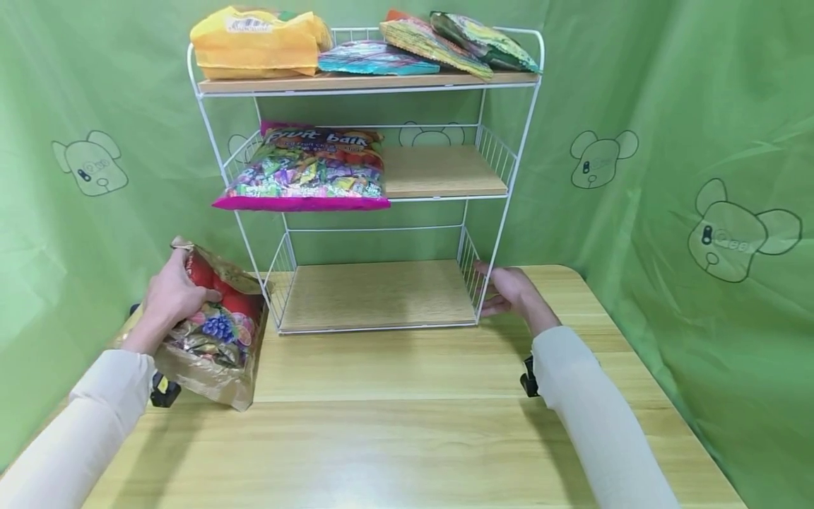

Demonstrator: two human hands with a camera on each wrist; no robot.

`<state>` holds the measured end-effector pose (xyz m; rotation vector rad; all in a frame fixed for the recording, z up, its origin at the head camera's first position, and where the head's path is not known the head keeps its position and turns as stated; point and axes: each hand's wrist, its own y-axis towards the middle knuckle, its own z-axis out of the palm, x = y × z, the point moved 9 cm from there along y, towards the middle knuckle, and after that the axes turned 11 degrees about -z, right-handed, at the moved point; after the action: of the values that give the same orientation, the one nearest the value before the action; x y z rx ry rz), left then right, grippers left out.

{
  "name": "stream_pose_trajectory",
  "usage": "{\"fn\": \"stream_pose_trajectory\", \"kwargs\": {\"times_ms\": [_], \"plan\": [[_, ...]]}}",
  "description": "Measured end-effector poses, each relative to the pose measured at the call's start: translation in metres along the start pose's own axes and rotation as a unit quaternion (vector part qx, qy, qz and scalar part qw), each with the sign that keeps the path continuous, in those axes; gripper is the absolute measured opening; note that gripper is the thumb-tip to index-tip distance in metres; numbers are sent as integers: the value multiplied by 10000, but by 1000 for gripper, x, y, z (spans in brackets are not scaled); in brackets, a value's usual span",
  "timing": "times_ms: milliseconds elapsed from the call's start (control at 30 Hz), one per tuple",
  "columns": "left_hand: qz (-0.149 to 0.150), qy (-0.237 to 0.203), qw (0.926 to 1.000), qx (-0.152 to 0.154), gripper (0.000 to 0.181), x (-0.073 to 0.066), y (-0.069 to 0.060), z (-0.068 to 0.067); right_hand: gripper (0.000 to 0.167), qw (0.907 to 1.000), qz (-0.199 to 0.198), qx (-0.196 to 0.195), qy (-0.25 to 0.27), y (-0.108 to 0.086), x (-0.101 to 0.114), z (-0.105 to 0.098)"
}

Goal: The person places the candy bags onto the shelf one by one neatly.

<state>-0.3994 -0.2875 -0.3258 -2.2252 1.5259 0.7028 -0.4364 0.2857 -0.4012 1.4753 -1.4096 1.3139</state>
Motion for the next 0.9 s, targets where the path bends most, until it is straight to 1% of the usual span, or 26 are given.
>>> {"fn": "stream_pose_trajectory", "kwargs": {"times_ms": [67,133,300,467,600,667,800,900], "plan": [[176,151,9997,45,99,-6,-3,-2,69,10000,2,7,9,0,0,0],[378,331,9987,94,98,-12,-6,-4,69,10000,-6,17,11,0,1,1],[941,855,9918,144,93,-27,-16,-10,70,10000,-22,15,-9,-1,2,-1],[1309,990,9854,460,90,-35,-29,-8,71,10000,-26,20,-14,-1,2,-2],[1474,918,9826,658,85,-39,-40,-6,69,10000,-52,19,-36,-1,2,-3],[1470,848,9827,740,82,-40,-45,-6,70,10000,-53,34,-29,-1,2,-3],[1431,709,9829,922,82,-40,-56,-8,71,10000,-46,44,-27,0,1,-1],[1440,811,9824,870,85,-40,-63,-13,71,10000,-46,59,-28,0,1,-1]]}}
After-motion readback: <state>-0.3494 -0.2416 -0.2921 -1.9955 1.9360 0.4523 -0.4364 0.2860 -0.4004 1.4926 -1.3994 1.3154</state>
